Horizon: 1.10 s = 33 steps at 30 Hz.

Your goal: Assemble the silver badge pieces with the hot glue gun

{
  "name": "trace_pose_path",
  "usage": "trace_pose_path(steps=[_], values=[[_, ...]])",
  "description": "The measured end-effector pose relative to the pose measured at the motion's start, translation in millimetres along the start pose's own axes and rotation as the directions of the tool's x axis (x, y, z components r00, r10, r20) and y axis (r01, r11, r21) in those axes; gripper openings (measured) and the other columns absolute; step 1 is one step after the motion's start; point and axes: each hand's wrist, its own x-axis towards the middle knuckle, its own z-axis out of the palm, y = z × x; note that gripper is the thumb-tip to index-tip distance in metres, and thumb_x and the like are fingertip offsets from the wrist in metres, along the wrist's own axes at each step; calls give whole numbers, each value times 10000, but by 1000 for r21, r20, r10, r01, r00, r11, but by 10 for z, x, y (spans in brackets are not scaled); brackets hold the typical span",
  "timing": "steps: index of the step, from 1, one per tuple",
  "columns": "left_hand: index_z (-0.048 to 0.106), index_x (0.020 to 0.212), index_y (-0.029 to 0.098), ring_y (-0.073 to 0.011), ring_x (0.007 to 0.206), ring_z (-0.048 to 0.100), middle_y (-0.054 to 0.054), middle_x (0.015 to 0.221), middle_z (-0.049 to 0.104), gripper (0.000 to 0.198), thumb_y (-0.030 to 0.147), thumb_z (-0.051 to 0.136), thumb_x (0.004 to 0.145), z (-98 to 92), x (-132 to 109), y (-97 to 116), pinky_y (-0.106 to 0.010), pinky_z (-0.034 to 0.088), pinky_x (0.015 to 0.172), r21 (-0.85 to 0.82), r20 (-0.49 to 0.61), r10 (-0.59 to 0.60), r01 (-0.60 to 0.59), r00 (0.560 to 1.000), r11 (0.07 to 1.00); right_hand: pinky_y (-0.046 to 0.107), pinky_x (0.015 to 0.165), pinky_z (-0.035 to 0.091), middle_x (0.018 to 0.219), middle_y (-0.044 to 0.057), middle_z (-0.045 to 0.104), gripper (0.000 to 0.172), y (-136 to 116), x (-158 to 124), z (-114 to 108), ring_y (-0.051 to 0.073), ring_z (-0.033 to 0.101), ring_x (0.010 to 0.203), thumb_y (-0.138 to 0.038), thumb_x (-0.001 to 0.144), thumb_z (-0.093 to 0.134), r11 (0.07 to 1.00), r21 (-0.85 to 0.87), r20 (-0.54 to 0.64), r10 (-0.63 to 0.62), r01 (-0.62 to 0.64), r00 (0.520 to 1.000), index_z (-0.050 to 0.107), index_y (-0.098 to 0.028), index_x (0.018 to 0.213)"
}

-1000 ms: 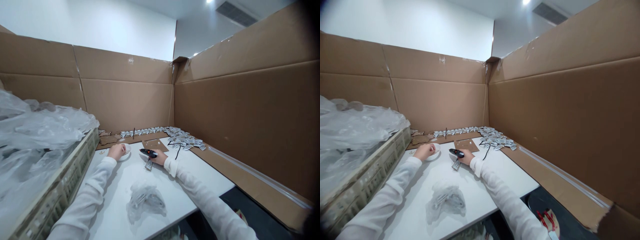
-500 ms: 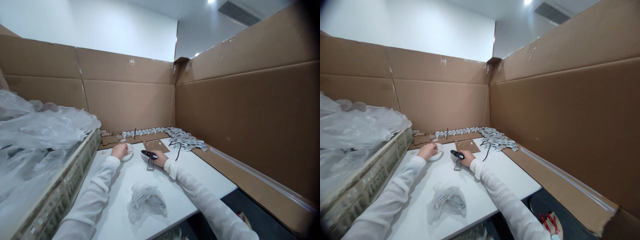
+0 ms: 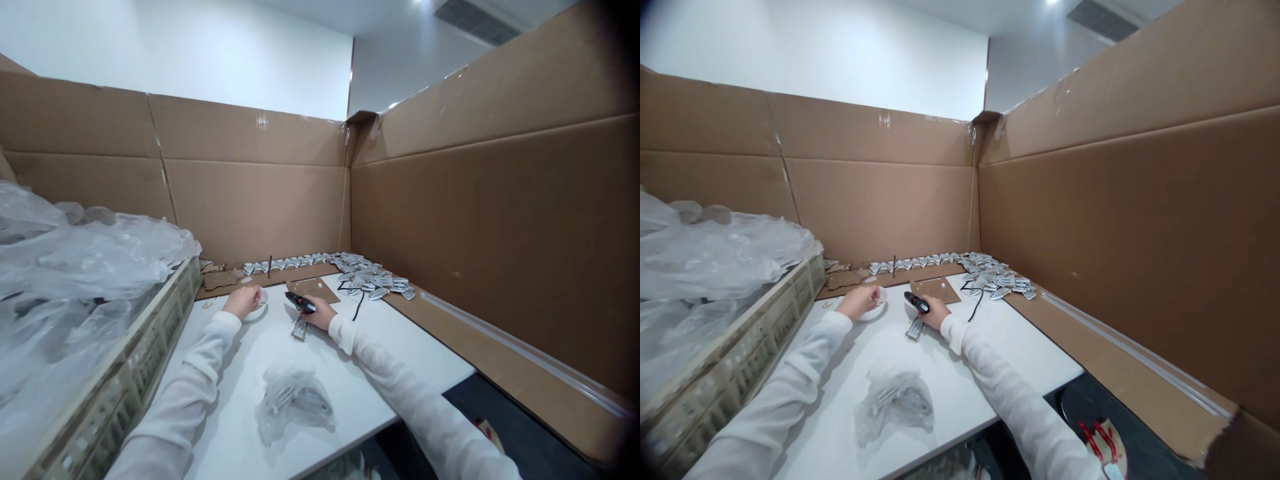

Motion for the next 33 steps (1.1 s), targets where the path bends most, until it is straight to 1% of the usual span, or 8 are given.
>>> trace_pose_path(steps=[3,7,11,15,21,26,29,33], values=[[524,1034,168,-205,1009,477,-95,1061,519,337,88,487,708,14,2,-10,-279,367,843,10,-23,62,-61,998,998,256,639,415,751,24,620,167,-24,-4,-2,175,558,694,-105,621,563,999,48,-53,6,-3,999,570,-158,780],[580,982,166,-240,1070,411,-115,1091,475,276,113,442,749,29,6,-16,-327,344,892,45,54,46,-48,998,998,259,657,418,743,20,612,121,-50,-7,-1,171,556,693,-123,621,558,998,60,-71,7,-3,997,557,-168,733],[612,836,174,-257,1045,415,-107,1061,495,171,122,494,723,10,-4,-2,-336,348,867,67,-23,71,-70,997,995,258,654,418,744,26,614,109,-51,-3,6,179,559,700,-134,626,556,998,67,-59,-5,9,998,555,-167,730],[592,734,178,-237,936,496,-77,865,590,86,153,510,730,-14,-6,-2,-306,357,802,67,-71,69,-65,995,996,265,642,415,737,34,610,93,-49,4,7,186,558,686,-149,631,564,999,48,-63,18,-15,998,553,-164,722],[581,716,202,-182,742,568,-23,754,622,33,206,548,715,-88,6,-49,-245,356,636,-34,-37,-66,65,997,997,268,644,407,764,43,610,118,-30,6,27,189,555,697,-153,636,567,1000,16,-92,18,-17,996,548,-163,751],[597,640,178,-177,756,549,-32,755,614,146,318,632,664,-187,38,25,-234,348,618,-209,-135,-82,53,987,977,266,654,405,783,47,608,195,20,12,84,191,554,715,-151,625,567,1000,11,-137,15,-14,990,540,-156,819],[586,637,153,-136,579,508,-9,593,570,250,400,611,664,-212,63,160,-228,330,536,-519,-98,-78,16,992,855,255,635,400,757,35,603,181,30,10,98,179,545,685,-177,637,556,999,32,-162,-16,21,987,533,-161,816],[535,702,133,-104,460,462,-12,572,581,339,466,584,660,-135,69,435,-212,298,444,-856,22,-49,44,999,515,240,609,391,715,21,592,123,28,8,72,159,525,637,-218,658,536,996,58,-209,-56,69,976,522,-168,769]])
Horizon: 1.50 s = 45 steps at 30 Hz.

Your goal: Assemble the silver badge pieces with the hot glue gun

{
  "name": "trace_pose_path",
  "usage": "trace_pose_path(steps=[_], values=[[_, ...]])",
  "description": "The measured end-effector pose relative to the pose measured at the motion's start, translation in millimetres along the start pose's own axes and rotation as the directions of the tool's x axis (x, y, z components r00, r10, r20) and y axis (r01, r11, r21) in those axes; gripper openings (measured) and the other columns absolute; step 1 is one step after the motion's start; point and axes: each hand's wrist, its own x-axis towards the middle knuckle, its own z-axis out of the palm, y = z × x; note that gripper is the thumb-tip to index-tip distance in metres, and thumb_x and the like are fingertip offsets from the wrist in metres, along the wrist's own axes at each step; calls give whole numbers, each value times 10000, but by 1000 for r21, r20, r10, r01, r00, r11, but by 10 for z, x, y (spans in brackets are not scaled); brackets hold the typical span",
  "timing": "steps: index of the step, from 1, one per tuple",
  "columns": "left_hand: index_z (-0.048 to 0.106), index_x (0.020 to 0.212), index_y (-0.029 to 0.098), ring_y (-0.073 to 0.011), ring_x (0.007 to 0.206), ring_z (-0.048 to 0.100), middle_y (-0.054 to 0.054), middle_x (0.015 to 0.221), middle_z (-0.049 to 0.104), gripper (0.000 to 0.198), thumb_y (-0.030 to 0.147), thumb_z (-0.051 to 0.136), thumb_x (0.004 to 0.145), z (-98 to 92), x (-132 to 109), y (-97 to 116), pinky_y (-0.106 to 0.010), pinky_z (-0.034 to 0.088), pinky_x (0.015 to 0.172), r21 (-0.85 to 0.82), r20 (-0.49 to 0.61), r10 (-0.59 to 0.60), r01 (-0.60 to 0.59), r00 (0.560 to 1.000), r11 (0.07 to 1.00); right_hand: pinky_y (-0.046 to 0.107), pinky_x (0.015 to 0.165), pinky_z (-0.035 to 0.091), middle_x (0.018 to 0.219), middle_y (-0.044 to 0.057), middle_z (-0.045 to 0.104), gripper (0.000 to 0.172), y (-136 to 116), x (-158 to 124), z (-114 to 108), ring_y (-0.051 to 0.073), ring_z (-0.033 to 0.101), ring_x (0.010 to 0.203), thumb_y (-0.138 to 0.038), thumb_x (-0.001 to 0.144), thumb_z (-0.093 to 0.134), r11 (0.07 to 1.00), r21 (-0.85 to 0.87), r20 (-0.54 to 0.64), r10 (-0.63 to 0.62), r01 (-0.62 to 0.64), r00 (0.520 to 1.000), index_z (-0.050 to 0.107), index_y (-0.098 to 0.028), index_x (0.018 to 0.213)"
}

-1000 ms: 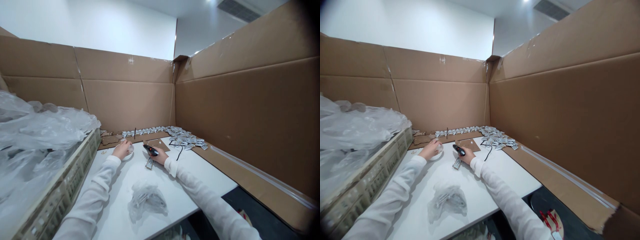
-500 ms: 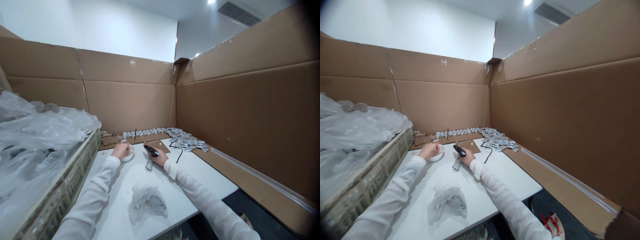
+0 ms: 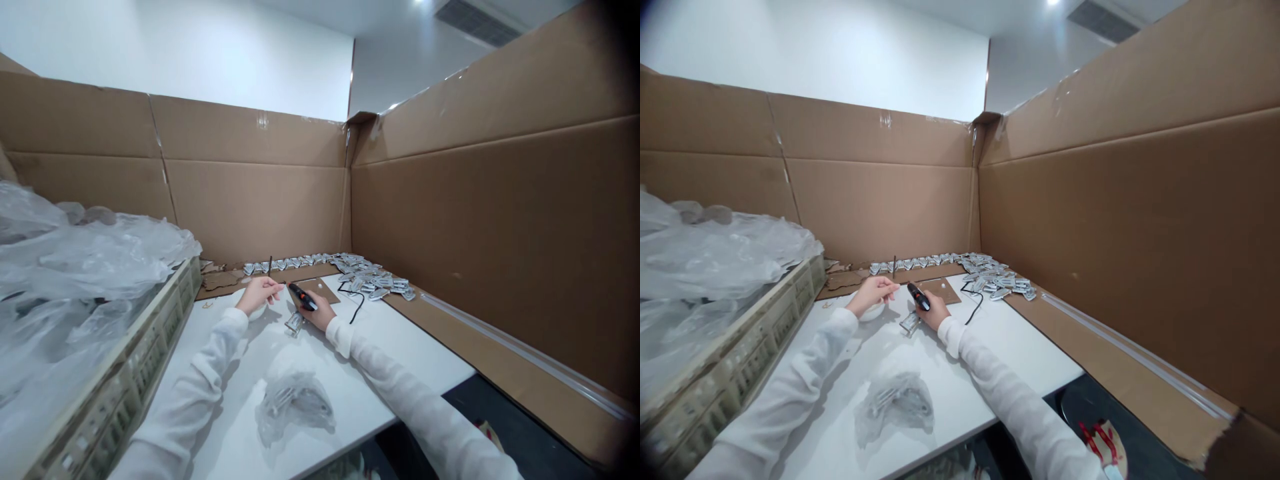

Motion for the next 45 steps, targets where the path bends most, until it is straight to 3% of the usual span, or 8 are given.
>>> trace_pose_path(steps=[6,9,15,21,26,33,37,45], values=[[482,715,155,-106,548,493,22,565,540,253,404,514,751,464,-84,-183,-216,369,560,-96,-111,199,-210,974,973,237,581,381,685,21,595,112,49,32,-48,166,533,619,-202,654,532,998,-48,-22,42,-43,999,527,-169,761],[464,733,171,-109,554,490,35,567,530,199,357,457,803,560,-162,-323,-220,366,583,36,-11,261,-261,965,965,243,610,392,719,33,615,135,73,50,-57,177,557,658,-163,639,545,992,-95,8,82,-81,997,549,-162,773],[469,782,190,-120,614,496,26,643,535,135,280,397,851,555,-289,-355,-222,357,597,335,174,314,-356,933,872,257,670,407,794,59,639,182,68,60,-82,191,576,728,-95,632,540,981,-164,21,109,-104,994,584,-150,800],[510,833,186,-135,733,524,-19,796,560,180,262,357,886,554,-325,-303,-237,389,677,563,333,377,-503,864,656,262,685,417,827,75,646,175,9,44,-98,206,583,764,-89,639,549,967,-197,44,171,-160,984,610,-142,794],[540,806,181,-143,815,513,-19,807,583,197,261,380,887,554,-315,-302,-231,391,712,602,466,491,-670,736,434,268,677,422,804,65,653,199,3,54,-92,213,584,751,-85,602,592,962,-201,96,206,-184,974,628,-138,789],[555,797,175,-139,789,514,-5,797,606,138,230,446,863,562,-304,-326,-234,394,683,619,477,562,-712,676,331,270,657,429,719,52,647,134,32,76,-101,199,579,697,-121,601,627,944,-170,150,310,-284,939,638,-130,735],[551,798,164,-142,771,518,-14,782,602,151,211,426,870,578,-317,-332,-244,395,668,642,441,583,-694,682,326,268,660,429,704,52,643,128,9,79,-112,195,577,698,-113,594,627,940,-165,150,322,-298,935,639,-126,721],[570,797,177,-157,800,513,-34,803,604,185,240,413,872,578,-339,-272,-258,396,704,572,449,509,-674,734,468,277,643,441,691,51,638,104,16,76,-114,191,572,677,-110,589,623,953,-163,127,278,-257,952,636,-133,689]])
